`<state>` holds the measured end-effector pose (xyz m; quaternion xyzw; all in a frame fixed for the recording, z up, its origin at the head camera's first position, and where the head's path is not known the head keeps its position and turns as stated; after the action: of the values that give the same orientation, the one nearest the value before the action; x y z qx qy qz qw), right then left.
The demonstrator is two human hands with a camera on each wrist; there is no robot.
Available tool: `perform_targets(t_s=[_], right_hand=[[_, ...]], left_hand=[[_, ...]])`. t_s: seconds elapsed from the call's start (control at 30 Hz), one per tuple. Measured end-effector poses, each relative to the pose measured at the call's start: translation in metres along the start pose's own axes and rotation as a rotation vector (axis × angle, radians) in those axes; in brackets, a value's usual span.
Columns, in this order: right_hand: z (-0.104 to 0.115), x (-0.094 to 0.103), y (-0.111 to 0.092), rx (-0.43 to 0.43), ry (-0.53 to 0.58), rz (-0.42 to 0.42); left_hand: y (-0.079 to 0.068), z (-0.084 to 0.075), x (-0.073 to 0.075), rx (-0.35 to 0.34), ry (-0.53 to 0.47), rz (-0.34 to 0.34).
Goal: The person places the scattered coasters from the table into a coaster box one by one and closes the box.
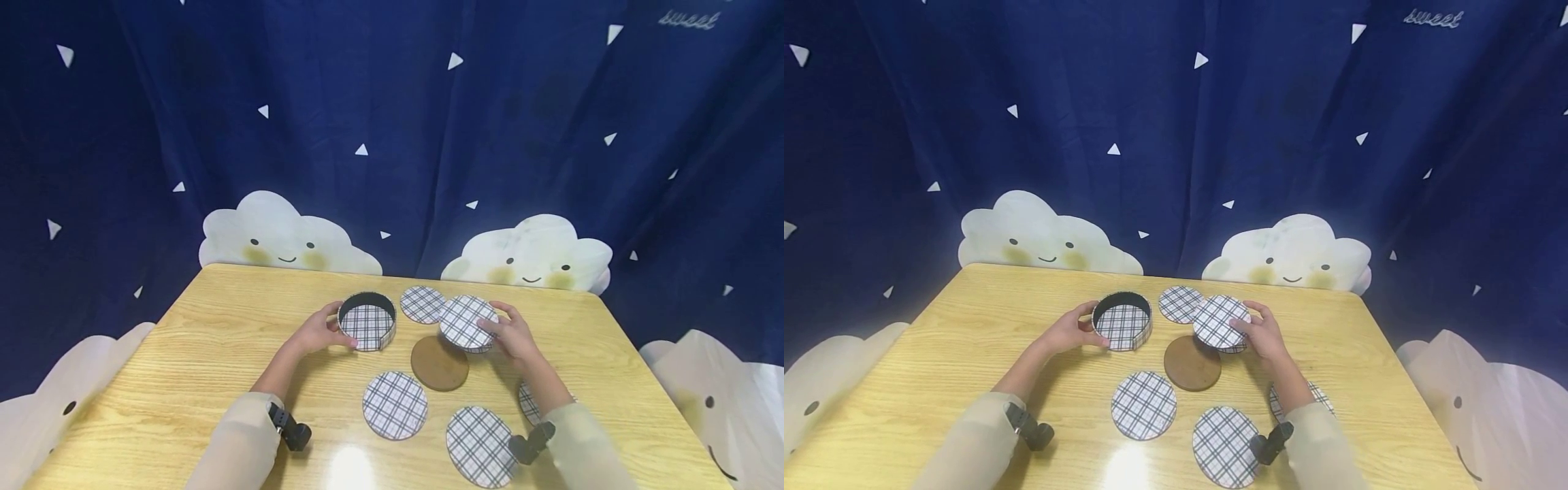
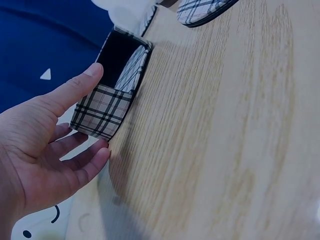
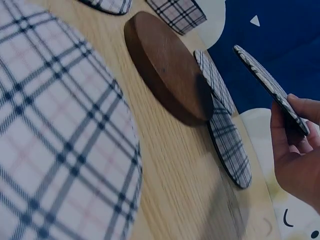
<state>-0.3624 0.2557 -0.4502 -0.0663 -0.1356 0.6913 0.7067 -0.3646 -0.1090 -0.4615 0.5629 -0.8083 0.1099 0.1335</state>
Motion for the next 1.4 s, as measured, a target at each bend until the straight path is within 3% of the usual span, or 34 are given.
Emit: perform_targets(t_s=[0.37, 1.0, 1.23, 1.4], right_hand=[[0.006, -0.024, 0.006, 0.052, 0.049, 0.040], [0.006, -0.062, 0.009, 0.053, 0.131, 0.057], [0.009, -0.072, 0.010, 0.053, 0.116, 0.035], [0.012, -0.085, 0.012, 0.080, 0.117, 0.064]], left_hand=[[0.000, 0.000, -0.002, -0.012, 0.011, 0.004], [0.001, 0.005, -0.002, 0.009, -0.016, -0.006], [0.000, 0.003, -0.002, 0.004, -0.009, -0.003], [0.000, 0.002, -0.002, -0.005, -0.019, 0.002]])
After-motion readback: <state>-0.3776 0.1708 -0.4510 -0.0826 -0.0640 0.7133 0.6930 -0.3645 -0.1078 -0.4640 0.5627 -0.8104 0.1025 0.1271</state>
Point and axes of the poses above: each hand's wrist, its own y-axis towards the middle knuckle, its own x-axis out of the back of the hand, z = x × y, the point moved 9 cm from there along y, towards the middle knuckle, and after that the axes turned 5 degrees about -x, right-handed, at the moved point
